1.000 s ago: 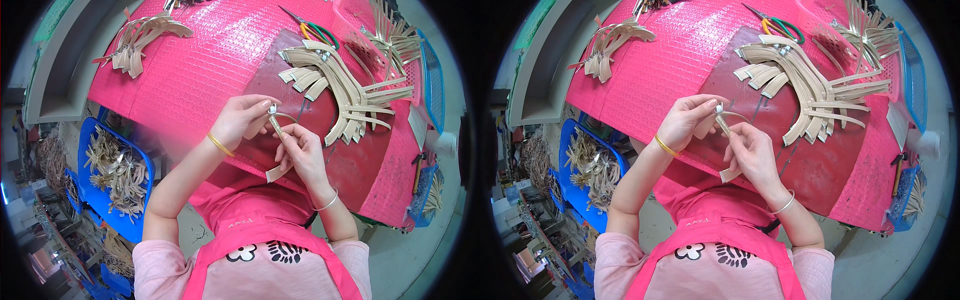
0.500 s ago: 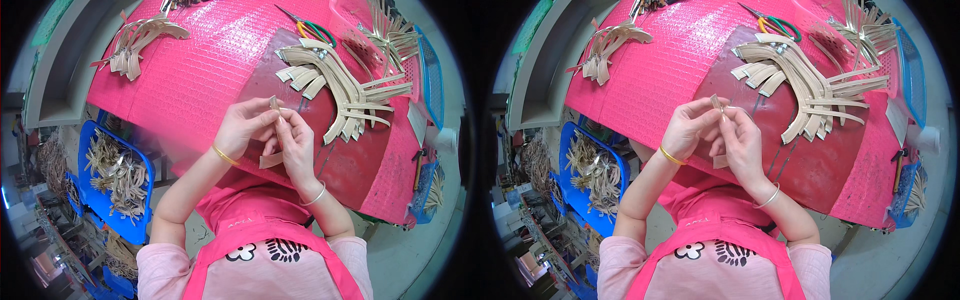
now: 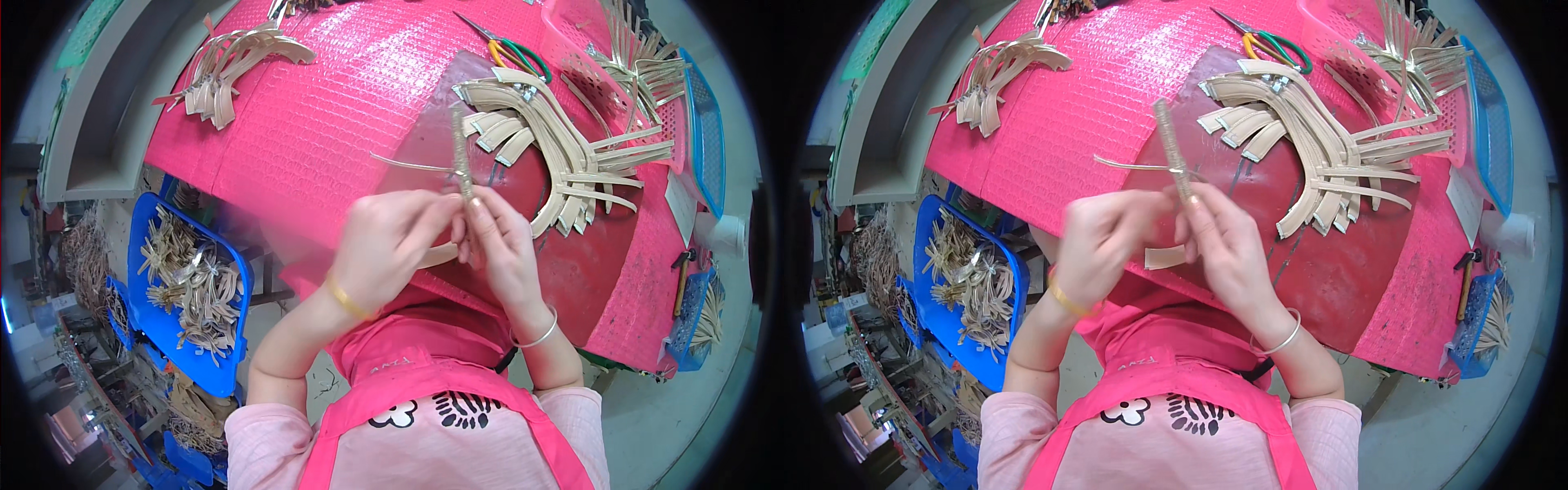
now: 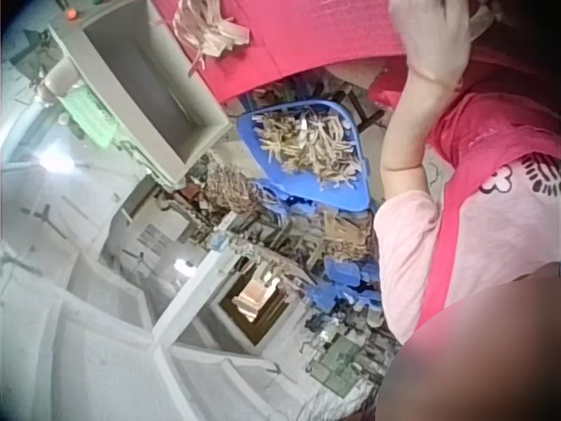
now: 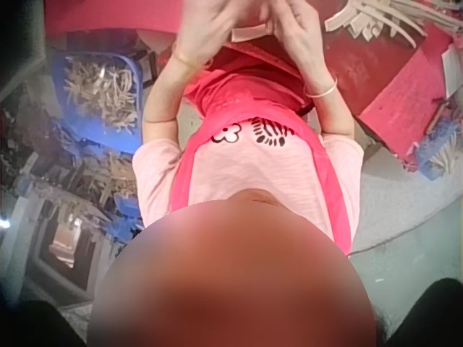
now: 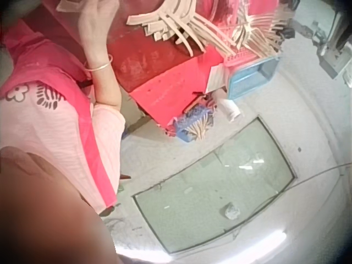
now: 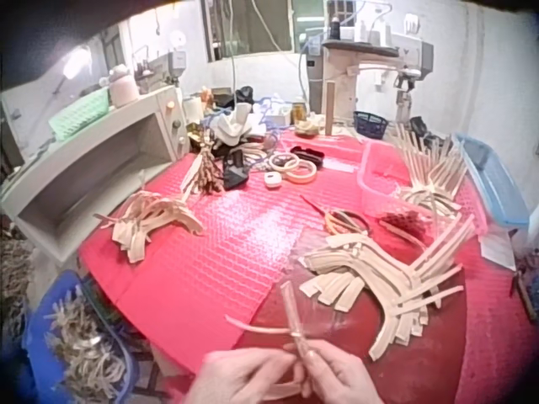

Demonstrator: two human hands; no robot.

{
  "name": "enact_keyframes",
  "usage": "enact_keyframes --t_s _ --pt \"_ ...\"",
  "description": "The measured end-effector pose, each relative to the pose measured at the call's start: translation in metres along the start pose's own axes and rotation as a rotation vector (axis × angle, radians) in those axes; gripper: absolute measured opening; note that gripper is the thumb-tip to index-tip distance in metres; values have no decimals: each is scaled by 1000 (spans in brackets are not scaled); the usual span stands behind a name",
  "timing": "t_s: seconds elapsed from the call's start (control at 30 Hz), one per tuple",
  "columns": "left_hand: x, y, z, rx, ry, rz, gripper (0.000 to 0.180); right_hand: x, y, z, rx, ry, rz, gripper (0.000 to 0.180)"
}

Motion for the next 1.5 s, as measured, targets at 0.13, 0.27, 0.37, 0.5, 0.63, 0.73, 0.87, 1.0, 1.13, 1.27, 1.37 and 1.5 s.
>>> enact_keyframes --t_s 0.13,0.27,0.37,0.5,0.63,0.73,0.87,1.0,1.13,1.27,1.37,1.5 --pt "14 19 25 -544 -118 11 15 -19 9 36 -974 -570 -152 34" --pt "2 42 24 -650 -308 161 17 -12 -29 70 -557 -361 -286 20" --pt "6 43 23 -756 -206 149 20 3 -20 71 -652 -623 -52 20" --pt "4 39 22 -956 -369 157 26 -28 -5 66 -1047 -1094 53 27" --pt "8 35 24 -789 -225 -8 26 -35 -6 52 -1058 -1168 9 30" --pt "6 33 24 -817 -244 -44 27 -35 -11 48 -1018 -1145 -26 28" --pt "5 29 25 -763 -212 -7 27 -32 -16 45 -872 -1088 -44 23" --pt "2 31 18 -617 -98 5 26 -28 -17 46 -669 -932 -111 23" --pt "-9 30 13 -449 -114 -12 25 -12 -14 60 -672 -771 -219 18" --pt "-12 27 5 -365 -75 14 26 7 -20 39 -335 -376 -215 5" --pt "-12 25 8 -342 -101 69 24 11 -18 35 -260 -336 -175 5" --pt "-16 21 16 -469 -207 104 22 8 -18 39 -275 -347 -116 7"
Point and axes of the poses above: each hand's wrist, its own x-axis towards the middle knuckle, its own y-axis out of the palm, z = x × y, the point moved 6 cm from there along x, towards the middle knuckle, and after that the axes turned 2 degrees about -x, right-handed, at the moved point
